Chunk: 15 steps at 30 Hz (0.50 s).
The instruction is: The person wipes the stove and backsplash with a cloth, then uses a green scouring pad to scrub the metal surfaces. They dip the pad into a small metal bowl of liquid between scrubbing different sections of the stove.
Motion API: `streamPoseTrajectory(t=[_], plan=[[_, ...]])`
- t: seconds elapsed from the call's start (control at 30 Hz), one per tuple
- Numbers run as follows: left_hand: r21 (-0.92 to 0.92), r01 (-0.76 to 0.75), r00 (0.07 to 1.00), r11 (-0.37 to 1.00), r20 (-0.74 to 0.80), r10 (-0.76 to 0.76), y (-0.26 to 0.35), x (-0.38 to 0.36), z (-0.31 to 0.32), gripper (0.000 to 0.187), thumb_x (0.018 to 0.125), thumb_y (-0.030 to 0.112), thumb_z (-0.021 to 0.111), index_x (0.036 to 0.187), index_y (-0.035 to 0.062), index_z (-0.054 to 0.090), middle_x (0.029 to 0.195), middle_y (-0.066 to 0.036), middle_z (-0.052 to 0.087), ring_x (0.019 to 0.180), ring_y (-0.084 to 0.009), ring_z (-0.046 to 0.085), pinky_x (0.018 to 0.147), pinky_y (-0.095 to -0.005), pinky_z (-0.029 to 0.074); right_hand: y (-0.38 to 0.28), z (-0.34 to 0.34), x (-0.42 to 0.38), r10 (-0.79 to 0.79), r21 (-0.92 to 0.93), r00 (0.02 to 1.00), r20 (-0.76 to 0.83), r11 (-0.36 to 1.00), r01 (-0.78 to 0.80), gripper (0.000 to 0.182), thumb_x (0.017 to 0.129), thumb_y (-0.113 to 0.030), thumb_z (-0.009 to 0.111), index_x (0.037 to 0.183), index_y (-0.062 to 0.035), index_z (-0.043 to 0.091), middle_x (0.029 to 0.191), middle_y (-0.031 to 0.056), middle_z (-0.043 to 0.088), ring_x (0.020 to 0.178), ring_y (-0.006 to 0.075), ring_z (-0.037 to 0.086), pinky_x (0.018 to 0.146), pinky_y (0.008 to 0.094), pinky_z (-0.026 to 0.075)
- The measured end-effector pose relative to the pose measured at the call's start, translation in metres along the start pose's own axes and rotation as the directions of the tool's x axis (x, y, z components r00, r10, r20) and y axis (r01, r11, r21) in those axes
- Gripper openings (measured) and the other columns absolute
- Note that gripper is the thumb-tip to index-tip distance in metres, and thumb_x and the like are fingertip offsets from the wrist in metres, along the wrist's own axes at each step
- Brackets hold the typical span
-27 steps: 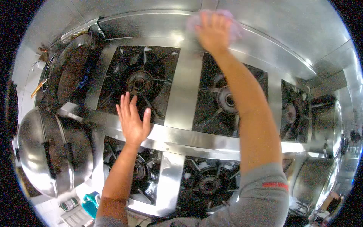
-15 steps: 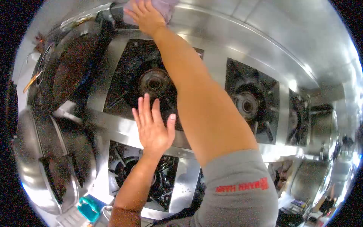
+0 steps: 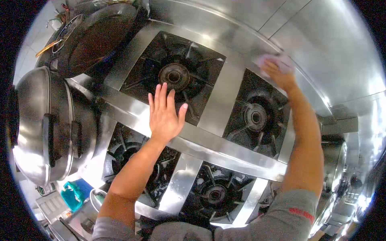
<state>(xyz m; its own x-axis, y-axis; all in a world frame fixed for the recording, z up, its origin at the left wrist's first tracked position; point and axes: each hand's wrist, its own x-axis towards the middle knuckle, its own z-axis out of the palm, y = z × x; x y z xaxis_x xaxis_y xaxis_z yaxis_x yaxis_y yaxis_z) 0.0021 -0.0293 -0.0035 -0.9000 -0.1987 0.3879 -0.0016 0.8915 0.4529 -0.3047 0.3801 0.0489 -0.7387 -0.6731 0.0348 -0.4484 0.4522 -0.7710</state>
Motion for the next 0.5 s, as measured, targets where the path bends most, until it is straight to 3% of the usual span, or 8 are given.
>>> streamPoseTrajectory(t=[0.1,0.17,0.23,0.3,0.37,0.4,0.43,0.5], plan=[[-0.001,0.015,1.000,1.000,0.004,-0.015,0.001,0.002,-0.001,0.059,0.094,0.040,0.058,0.133,-0.0040,0.049,0.149,-0.025,0.038,0.143,-0.0414,0.029,0.118,-0.0588,0.017,0.007,-0.025,-0.041,-0.111,-0.341,0.994,0.001,0.934,0.105,0.039,0.102,-0.015,0.049,0.139,-0.0012,0.047,0.141,0.0149,0.055,0.128,0.0239,0.055,0.109,0.0338,0.044],[-0.006,0.009,1.000,1.000,0.001,-0.009,0.000,0.002,0.000,0.061,0.093,0.040,0.059,0.133,-0.0050,0.049,0.149,-0.026,0.038,0.143,-0.0419,0.029,0.117,-0.0595,0.017,0.003,-0.016,-0.015,-0.050,-0.782,0.992,0.117,0.611,0.123,0.037,0.098,-0.016,0.052,0.133,-0.0060,0.057,0.143,0.0108,0.054,0.136,0.0251,0.045,0.117,0.0400,0.031],[-0.022,0.005,1.000,1.000,0.011,-0.005,0.000,0.002,0.000,0.061,0.093,0.040,0.059,0.133,-0.0050,0.049,0.149,-0.026,0.037,0.143,-0.0417,0.029,0.117,-0.0598,0.018,0.020,0.003,0.033,-0.255,-0.903,0.922,0.291,0.245,0.353,0.038,0.096,-0.014,0.056,0.132,-0.0071,0.059,0.143,0.0093,0.053,0.137,0.0264,0.044,0.119,0.0417,0.030],[-0.037,0.012,1.000,0.999,0.020,-0.012,-0.001,0.002,0.001,0.062,0.093,0.042,0.058,0.134,-0.0050,0.049,0.150,-0.026,0.036,0.144,-0.0414,0.028,0.117,-0.0602,0.017,-0.023,0.046,0.106,-0.096,-0.459,0.988,0.124,0.877,0.143,0.038,0.095,-0.012,0.057,0.134,-0.0075,0.056,0.148,0.0067,0.048,0.139,0.0269,0.041,0.115,0.0399,0.036],[-0.053,0.020,0.999,0.998,0.036,-0.018,-0.001,0.000,0.001,0.063,0.093,0.043,0.057,0.133,-0.0049,0.050,0.151,-0.026,0.035,0.144,-0.0412,0.027,0.117,-0.0604,0.017,-0.065,0.101,0.177,-0.116,0.066,0.978,0.174,0.992,0.106,0.038,0.098,-0.013,0.054,0.135,-0.0070,0.053,0.150,0.0072,0.046,0.137,0.0258,0.043,0.112,0.0383,0.041],[-0.058,0.022,0.999,0.998,0.044,-0.020,-0.002,0.000,0.001,0.063,0.093,0.044,0.057,0.133,-0.0049,0.051,0.152,-0.026,0.035,0.145,-0.0411,0.027,0.117,-0.0605,0.017,-0.088,0.121,0.206,-0.157,-0.268,0.964,0.215,0.940,0.213,0.039,0.098,-0.014,0.052,0.137,-0.0105,0.052,0.150,0.0065,0.046,0.136,0.0253,0.046,0.110,0.0379,0.043],[-0.066,0.013,0.999,0.998,0.047,-0.010,-0.003,0.000,0.002,0.062,0.094,0.044,0.056,0.132,-0.0049,0.052,0.152,-0.026,0.034,0.145,-0.0413,0.027,0.117,-0.0608,0.018,-0.092,0.142,0.237,-0.275,-0.564,0.919,0.284,0.727,0.392,0.041,0.098,-0.015,0.050,0.139,-0.0148,0.050,0.151,0.0054,0.045,0.136,0.0245,0.046,0.108,0.0381,0.045],[-0.082,0.010,0.998,0.997,0.057,-0.005,-0.005,0.002,0.000,0.062,0.094,0.043,0.055,0.133,-0.0051,0.051,0.152,-0.026,0.034,0.144,-0.0422,0.027,0.116,-0.0621,0.019,-0.100,0.184,0.298,-0.495,-0.905,0.769,0.404,-0.092,0.416,0.046,0.097,-0.017,0.046,0.142,-0.0234,0.047,0.152,0.0032,0.044,0.136,0.0230,0.046,0.104,0.0386,0.049]])
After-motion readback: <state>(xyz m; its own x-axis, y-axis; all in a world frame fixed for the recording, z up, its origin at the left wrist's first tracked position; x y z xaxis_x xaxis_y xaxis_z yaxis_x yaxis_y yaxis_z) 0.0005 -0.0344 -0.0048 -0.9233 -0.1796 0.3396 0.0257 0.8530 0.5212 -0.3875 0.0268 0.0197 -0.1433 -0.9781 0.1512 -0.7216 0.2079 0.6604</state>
